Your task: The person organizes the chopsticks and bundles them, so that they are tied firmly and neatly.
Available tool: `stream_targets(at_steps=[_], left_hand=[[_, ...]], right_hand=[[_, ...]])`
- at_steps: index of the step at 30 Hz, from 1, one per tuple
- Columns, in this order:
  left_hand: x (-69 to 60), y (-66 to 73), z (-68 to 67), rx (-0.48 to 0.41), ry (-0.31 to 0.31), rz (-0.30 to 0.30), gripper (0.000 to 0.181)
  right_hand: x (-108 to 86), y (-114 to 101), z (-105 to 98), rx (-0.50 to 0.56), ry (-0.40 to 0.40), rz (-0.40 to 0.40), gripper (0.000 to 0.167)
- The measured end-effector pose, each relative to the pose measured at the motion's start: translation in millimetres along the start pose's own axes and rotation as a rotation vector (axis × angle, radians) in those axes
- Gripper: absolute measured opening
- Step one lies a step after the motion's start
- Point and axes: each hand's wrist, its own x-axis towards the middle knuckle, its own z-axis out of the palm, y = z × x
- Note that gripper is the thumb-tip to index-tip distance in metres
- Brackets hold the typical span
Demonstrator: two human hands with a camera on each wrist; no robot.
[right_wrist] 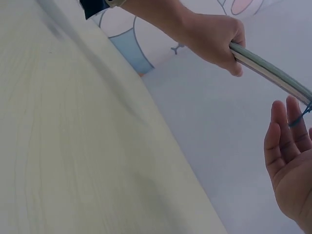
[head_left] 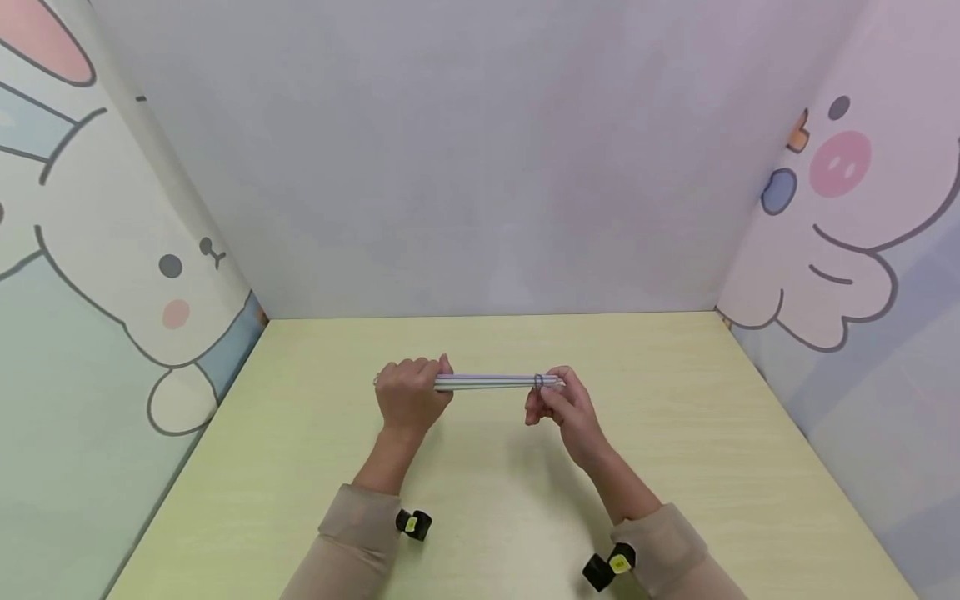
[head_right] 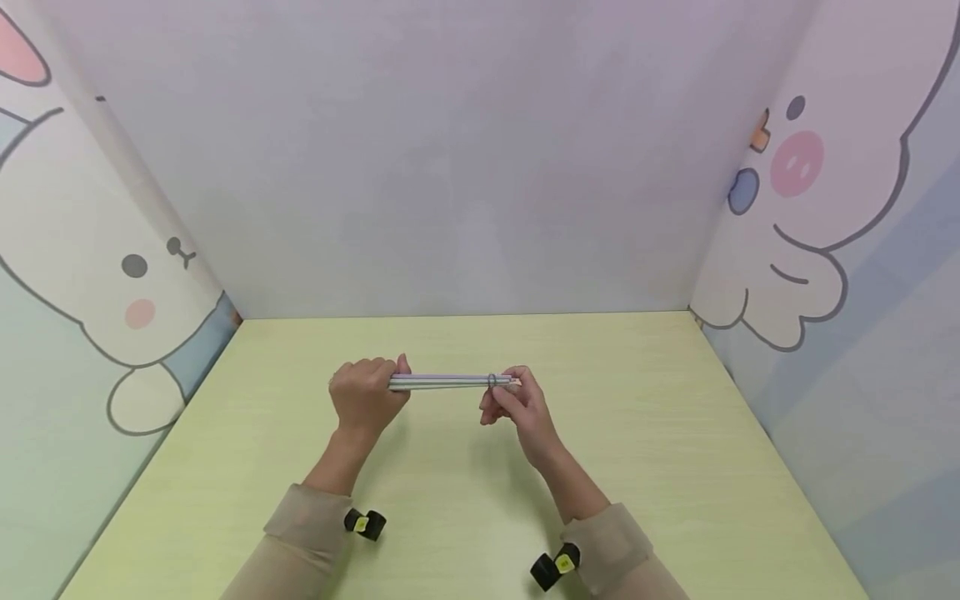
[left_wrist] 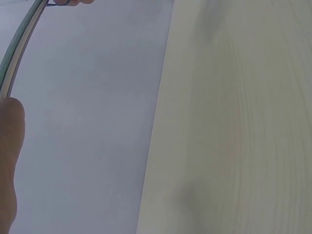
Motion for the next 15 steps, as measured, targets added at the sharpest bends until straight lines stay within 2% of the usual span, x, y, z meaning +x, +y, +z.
stream_targets(at_steps=[4, 7, 9, 11, 13, 15], left_hand=[[1.6, -3.4, 0.2, 0.007, 0.042, -0.020, 0.034], [3.1, -6.9, 0.3, 0.015, 0.055, -0.046, 0.035], [3.2, -9.2, 0.4, 0.015, 0.058, -0.065, 0.035], [3.2, -10.6, 0.0, 0.016, 0.055, -0.077, 0.035], [2.2, -11.3, 0.0, 0.015, 0.043, -0.086, 0.035], [1.3, -11.7, -0.6, 0.023, 0.023, -0.099, 0.034]], right_hand=[[0.7, 2, -3, -0.027, 0.068, 0.060, 0.009], [2.2, 2, -5, -0.067, 0.149, 0.153, 0.015], [2.8, 2, -6, -0.102, 0.176, 0.216, 0.015], [2.4, 2, -5, -0.150, 0.167, 0.258, 0.016], [0.7, 1, -2, -0.229, 0.123, 0.271, 0.014], [-2.2, 0, 1, -0.323, 0.053, 0.216, 0.009]])
